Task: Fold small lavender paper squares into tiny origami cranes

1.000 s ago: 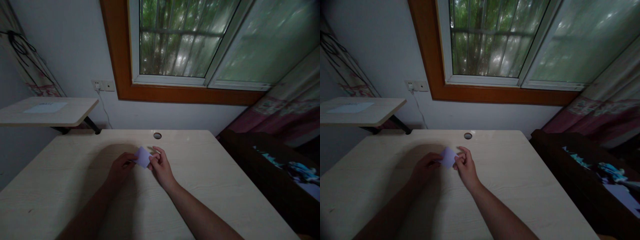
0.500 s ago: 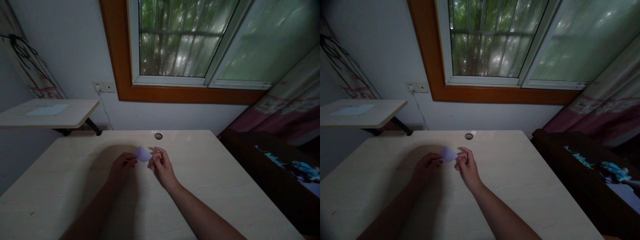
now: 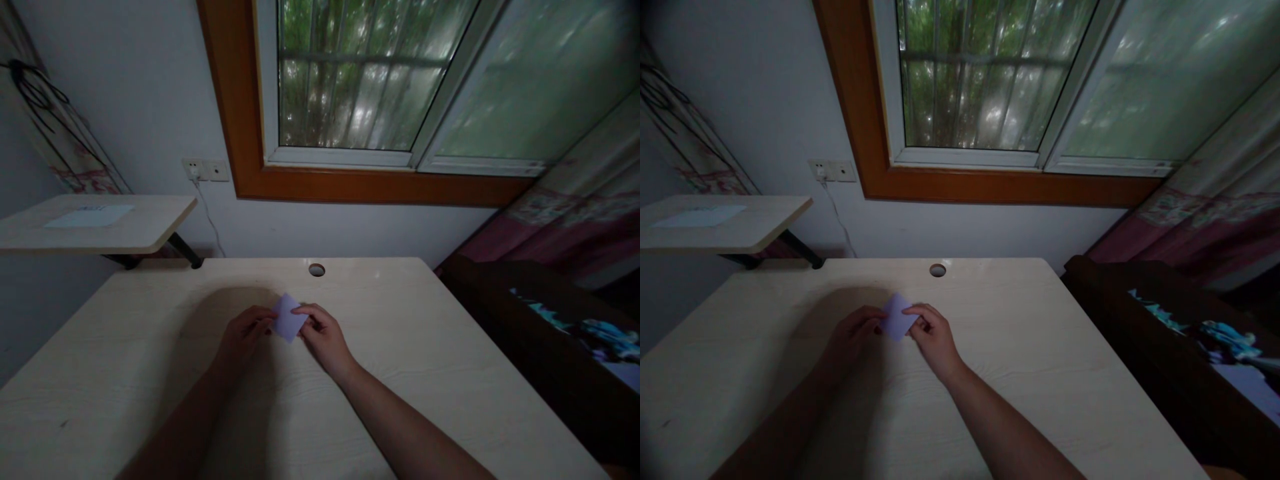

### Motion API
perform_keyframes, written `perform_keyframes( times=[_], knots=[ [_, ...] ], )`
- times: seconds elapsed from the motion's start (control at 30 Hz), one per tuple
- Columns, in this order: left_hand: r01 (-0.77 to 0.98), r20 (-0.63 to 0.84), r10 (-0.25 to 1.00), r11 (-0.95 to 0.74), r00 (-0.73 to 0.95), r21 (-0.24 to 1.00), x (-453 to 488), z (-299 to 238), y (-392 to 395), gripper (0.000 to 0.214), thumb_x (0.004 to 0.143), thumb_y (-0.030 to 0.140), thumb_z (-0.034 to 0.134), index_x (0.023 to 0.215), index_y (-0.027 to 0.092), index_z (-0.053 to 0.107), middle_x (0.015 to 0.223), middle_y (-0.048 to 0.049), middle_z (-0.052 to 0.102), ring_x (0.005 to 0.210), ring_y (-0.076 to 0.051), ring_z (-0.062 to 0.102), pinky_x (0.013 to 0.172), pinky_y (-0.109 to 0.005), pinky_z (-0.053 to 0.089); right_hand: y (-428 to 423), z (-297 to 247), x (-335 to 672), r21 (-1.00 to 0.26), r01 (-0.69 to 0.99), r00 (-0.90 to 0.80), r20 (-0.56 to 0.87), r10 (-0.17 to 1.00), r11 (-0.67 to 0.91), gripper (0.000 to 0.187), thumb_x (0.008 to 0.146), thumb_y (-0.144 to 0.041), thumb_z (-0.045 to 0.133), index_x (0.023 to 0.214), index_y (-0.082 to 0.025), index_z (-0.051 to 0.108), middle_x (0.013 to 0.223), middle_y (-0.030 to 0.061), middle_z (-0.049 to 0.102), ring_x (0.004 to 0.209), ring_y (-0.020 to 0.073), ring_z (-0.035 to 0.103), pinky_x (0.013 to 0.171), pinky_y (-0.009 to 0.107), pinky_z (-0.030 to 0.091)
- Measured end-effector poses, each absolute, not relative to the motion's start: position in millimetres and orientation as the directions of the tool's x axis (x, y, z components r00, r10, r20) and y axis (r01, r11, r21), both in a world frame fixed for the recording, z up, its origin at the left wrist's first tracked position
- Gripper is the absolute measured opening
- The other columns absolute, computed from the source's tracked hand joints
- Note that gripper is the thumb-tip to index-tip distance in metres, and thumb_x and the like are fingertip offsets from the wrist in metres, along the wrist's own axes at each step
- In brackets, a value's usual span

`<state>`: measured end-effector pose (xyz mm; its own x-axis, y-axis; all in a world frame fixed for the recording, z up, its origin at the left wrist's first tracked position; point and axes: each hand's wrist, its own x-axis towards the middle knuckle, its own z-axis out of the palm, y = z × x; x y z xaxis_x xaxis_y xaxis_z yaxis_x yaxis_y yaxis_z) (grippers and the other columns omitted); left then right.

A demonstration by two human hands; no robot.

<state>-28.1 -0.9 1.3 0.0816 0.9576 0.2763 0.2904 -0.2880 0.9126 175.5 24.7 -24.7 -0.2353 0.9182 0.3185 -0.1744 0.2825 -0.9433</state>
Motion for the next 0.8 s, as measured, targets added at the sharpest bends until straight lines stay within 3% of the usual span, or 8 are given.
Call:
perform_keyframes(
  times=[0.17, 0.37, 0.63, 0.8],
  knots=[
    [0.313, 0.223, 0.974, -0.222, 0.033, 0.923, -26.7, 2.2, -2.4, 0.025, 0.095, 0.034, 0.049, 0.103, 0.019, 0.067, 0.091, -0.0035, 0.067, 0.073, -0.013, 0.063, 0.071, -0.026, 0.05, 25.7, -22.0, 175.9, -0.935, -0.143, -0.218, 0.351, 0.911, 0.326, 0.03, 0.078, -0.014, 0.057, 0.101, -0.023, 0.074, 0.097, 0.0032, 0.061, 0.075, 0.0156, 0.056, 0.063, 0.022, 0.044],
    [0.137, 0.163, 0.983, -0.151, -0.081, 0.979, -25.5, -5.9, 2.1, 0.029, 0.092, 0.038, 0.051, 0.113, 0.018, 0.06, 0.098, -0.0052, 0.066, 0.075, -0.015, 0.064, 0.07, -0.028, 0.053, 26.4, -28.7, 176.6, -0.942, -0.184, -0.227, 0.319, 0.92, 0.281, 0.033, 0.077, -0.013, 0.056, 0.103, -0.024, 0.073, 0.102, 0.0037, 0.06, 0.077, 0.0163, 0.057, 0.064, 0.022, 0.047],
    [0.141, 0.111, 0.993, -0.103, -0.051, 0.985, -27.2, -2.3, 3.9, 0.024, 0.09, 0.034, 0.054, 0.102, 0.016, 0.063, 0.075, -0.0012, 0.063, 0.072, -0.014, 0.061, 0.069, -0.026, 0.049, 26.1, -26.7, 176.4, -0.941, -0.245, -0.218, 0.286, 0.933, 0.231, 0.03, 0.078, -0.016, 0.058, 0.102, -0.024, 0.073, 0.103, 0.0037, 0.06, 0.077, 0.0166, 0.059, 0.064, 0.023, 0.05],
    [0.066, 0.128, 0.991, -0.126, -0.025, 0.99, -27.4, -6.6, 4.0, 0.024, 0.085, 0.024, 0.052, 0.106, 0.017, 0.061, 0.081, -0.002, 0.064, 0.071, -0.014, 0.062, 0.068, -0.026, 0.049, 26.9, -30.1, 175.9, -0.942, -0.272, -0.223, 0.259, 0.94, 0.195, 0.029, 0.079, -0.017, 0.06, 0.103, -0.025, 0.073, 0.104, 0.0033, 0.06, 0.076, 0.0164, 0.06, 0.066, 0.024, 0.051]
  ],
)
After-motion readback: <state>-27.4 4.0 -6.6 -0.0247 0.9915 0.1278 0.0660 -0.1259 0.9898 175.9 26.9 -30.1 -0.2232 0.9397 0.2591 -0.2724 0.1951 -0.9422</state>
